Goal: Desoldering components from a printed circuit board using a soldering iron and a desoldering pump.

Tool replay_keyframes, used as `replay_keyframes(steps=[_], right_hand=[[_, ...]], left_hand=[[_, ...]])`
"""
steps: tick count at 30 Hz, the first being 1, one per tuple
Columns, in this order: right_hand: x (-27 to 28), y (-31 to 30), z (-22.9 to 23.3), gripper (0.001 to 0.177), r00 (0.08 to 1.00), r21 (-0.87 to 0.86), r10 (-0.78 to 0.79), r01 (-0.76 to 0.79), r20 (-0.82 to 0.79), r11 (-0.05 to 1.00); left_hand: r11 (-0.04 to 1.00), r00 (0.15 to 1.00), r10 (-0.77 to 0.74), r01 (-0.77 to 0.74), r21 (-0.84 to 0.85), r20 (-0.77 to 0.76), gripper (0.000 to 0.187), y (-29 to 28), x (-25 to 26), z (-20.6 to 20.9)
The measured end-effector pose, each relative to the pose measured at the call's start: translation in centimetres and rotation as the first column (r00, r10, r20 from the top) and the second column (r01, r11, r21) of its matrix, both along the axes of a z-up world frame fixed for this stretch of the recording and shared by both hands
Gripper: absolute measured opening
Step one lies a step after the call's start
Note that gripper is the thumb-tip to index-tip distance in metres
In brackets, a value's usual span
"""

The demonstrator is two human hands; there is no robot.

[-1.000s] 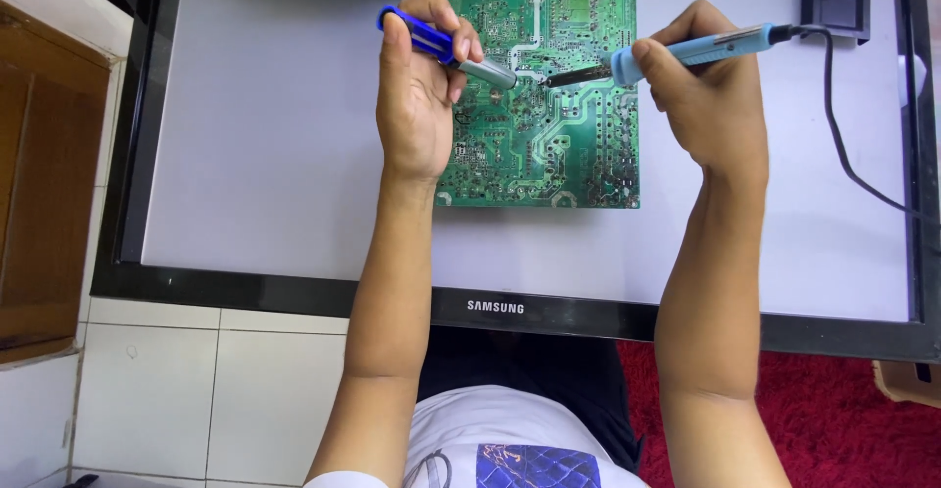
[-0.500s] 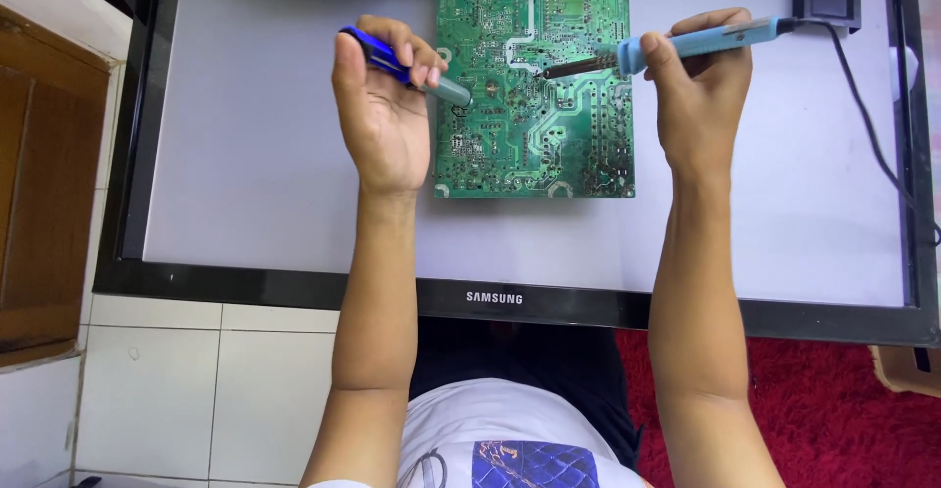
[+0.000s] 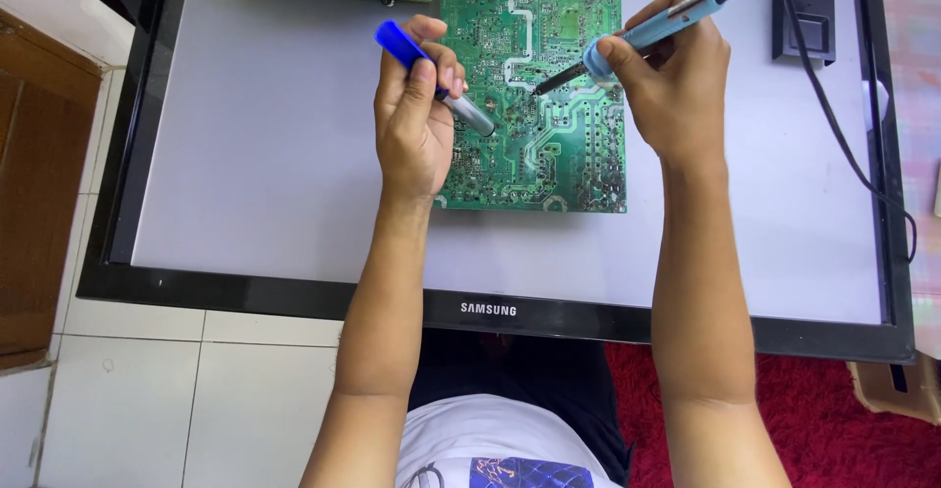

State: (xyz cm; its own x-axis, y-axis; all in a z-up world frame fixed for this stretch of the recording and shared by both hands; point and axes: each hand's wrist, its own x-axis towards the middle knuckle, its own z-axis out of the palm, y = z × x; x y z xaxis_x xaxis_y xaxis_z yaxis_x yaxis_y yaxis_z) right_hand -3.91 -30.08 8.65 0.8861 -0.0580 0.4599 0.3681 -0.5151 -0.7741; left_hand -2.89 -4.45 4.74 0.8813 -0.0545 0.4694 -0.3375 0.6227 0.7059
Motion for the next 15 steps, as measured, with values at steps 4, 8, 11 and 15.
replay_keyframes(steps=[4,8,11,15], right_hand=[[0.4,0.7,2.1,0.023,0.988,-0.016,0.077,-0.080,-0.131,0.997],[1.1,1.5,2.3,0.025,0.992,-0.078,0.072,-0.080,-0.104,0.994],[1.1,1.7,1.7,0.025,0.997,-0.090,-0.010,0.003,-0.076,0.996],[0.9,1.2,0.9,0.025,1.000,-0.059,-0.018,0.017,-0.011,0.998]], left_hand=[[0.999,0.999,0.041,-0.041,0.018,0.022,0.023,-0.8,1.3,-0.1],[0.997,0.997,0.067,-0.067,-0.024,0.024,0.020,-2.0,3.1,-0.3],[0.998,0.998,0.063,-0.063,-0.003,0.030,0.022,-2.4,3.3,0.6],[0.999,0.998,0.043,-0.043,-0.013,0.043,0.021,-2.8,3.5,0.9]])
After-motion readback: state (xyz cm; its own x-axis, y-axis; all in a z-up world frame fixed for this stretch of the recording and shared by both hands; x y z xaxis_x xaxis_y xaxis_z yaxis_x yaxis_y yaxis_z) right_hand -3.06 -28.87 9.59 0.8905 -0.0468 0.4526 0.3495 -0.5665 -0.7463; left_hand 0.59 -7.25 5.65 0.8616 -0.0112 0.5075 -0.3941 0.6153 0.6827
